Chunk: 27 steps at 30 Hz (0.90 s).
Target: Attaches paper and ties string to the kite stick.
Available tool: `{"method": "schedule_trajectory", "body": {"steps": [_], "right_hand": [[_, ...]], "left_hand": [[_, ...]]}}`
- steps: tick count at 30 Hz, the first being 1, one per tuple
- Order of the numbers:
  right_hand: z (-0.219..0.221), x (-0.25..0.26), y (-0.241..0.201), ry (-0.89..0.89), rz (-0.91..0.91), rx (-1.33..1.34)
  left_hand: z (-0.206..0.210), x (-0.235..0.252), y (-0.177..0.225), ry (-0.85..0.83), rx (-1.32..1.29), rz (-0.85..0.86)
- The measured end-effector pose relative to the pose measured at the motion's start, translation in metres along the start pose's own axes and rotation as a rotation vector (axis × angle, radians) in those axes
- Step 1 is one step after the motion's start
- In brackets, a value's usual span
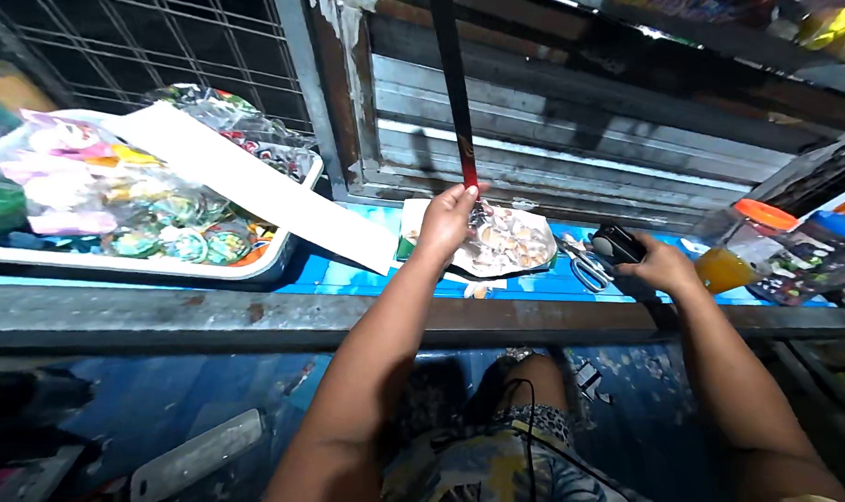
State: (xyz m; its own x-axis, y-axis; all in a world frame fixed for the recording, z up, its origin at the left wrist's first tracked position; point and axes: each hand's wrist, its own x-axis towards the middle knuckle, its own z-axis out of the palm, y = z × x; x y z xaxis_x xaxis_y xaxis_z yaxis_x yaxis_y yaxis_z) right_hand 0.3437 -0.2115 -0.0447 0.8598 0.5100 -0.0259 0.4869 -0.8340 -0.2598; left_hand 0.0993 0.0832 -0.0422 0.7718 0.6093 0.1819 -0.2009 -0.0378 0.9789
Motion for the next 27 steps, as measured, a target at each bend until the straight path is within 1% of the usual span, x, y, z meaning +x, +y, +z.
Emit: {"method": "schedule_trajectory", "body": {"steps": [3,6,10,14,16,18,19,21,22,24,25,27], "right_hand": [[0.007,0.01,0.015,-0.044,0.023,0.037],[0.01,0.016,0.018,-0.068,0.011,0.072],[0.014,0.021,0.02,-0.063,-0.013,0.098],[0.005,0.018,0.013,-0.029,-0.053,0.041],[-0.004,0.01,-0.003,0.075,-0.14,0.018],[-0.008,0.002,-0.032,0.162,-0.293,0.017],[-0.009,0.0,-0.048,0.17,-0.39,0.03],[-0.005,0.004,-0.078,0.115,-0.595,0.046],[-0.003,0.011,-0.092,0.047,-0.673,0.047],[0.0,0.024,-0.12,-0.062,-0.77,0.037],[0.001,0.029,-0.133,-0.08,-0.789,0.042],[0.012,0.04,-0.153,-0.014,-0.856,0.127]], "left_hand": [[-0.004,0.002,-0.002,0.063,0.058,0.062],[-0.004,0.002,-0.003,0.077,0.006,0.074],[-0.003,0.001,-0.003,0.094,-0.019,0.067],[-0.002,0.002,-0.003,0.089,-0.051,0.06],[-0.001,0.002,-0.004,0.082,-0.058,0.061],[-0.001,0.002,-0.004,0.075,-0.029,0.073],[-0.001,0.001,-0.004,0.074,-0.005,0.077],[-0.002,0.002,-0.004,0.073,0.013,0.09],[-0.002,0.002,-0.004,0.076,0.012,0.093],[-0.003,0.003,-0.006,0.08,0.011,0.098],[-0.003,0.003,-0.006,0.085,0.013,0.095],[-0.003,0.004,-0.008,0.093,0.023,0.091]]}}
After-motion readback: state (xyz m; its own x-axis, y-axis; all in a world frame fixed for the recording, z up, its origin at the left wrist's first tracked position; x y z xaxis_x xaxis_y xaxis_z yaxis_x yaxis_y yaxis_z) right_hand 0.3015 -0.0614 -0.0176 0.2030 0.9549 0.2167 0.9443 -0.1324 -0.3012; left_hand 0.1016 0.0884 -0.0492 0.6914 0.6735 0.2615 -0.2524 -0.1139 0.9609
